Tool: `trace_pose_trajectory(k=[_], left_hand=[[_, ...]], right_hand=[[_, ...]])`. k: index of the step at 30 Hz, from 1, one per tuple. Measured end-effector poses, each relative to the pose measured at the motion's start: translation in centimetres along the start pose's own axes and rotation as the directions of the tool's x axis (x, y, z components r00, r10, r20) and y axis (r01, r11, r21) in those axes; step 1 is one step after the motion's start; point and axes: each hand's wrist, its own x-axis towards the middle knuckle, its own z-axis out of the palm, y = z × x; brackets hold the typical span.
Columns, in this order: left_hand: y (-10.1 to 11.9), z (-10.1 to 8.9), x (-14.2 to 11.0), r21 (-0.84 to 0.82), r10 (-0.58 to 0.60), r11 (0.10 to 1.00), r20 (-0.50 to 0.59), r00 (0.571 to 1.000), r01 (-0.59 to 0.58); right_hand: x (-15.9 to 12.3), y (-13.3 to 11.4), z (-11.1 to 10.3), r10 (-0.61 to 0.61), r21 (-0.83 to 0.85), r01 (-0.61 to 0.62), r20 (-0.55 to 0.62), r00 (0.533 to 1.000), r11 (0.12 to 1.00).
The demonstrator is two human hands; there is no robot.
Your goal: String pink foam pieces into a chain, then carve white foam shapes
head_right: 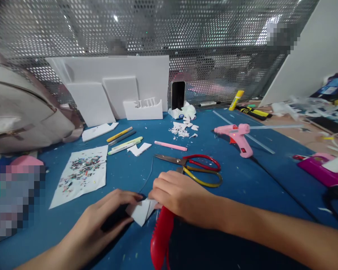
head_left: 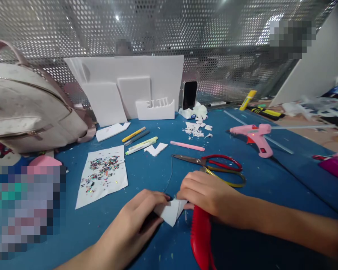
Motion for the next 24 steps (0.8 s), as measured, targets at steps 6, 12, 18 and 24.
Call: trace_pose_trajectory(k=[6, 12, 18, 24], left_hand=[[1.0, -0.6, 0.8, -0.209, -0.284, 0.938, -0.01, 0.959, 0.275], [1.1, -2.1, 1.4, -0.478, -0.407, 0.799, 0.019, 0.913, 0.366], [0.6, -2.3, 1.4, -0.58, -0.406, 0.746, -0.01, 0.914, 0.326], [0.2, -2.0, 1.3, -0.599, -0.406, 0.733, -0.004, 0.914, 0.322]], right_hand=[[0.0, -0.1, -0.3, -0.014, 0.082, 0.018, -0.053, 0.998, 0.996], [0.3, 0.0, -2.0, 0.041, 0.132, -0.025, -0.125, 0.991, 0.991], [1.0, 3.2, -5.9, 0.283, -0.008, -0.288, -0.156, 0.946, 0.958], [3.5, 9.1, -8.3, 0.438, -0.328, -0.477, -0.19, 0.879, 0.815]])
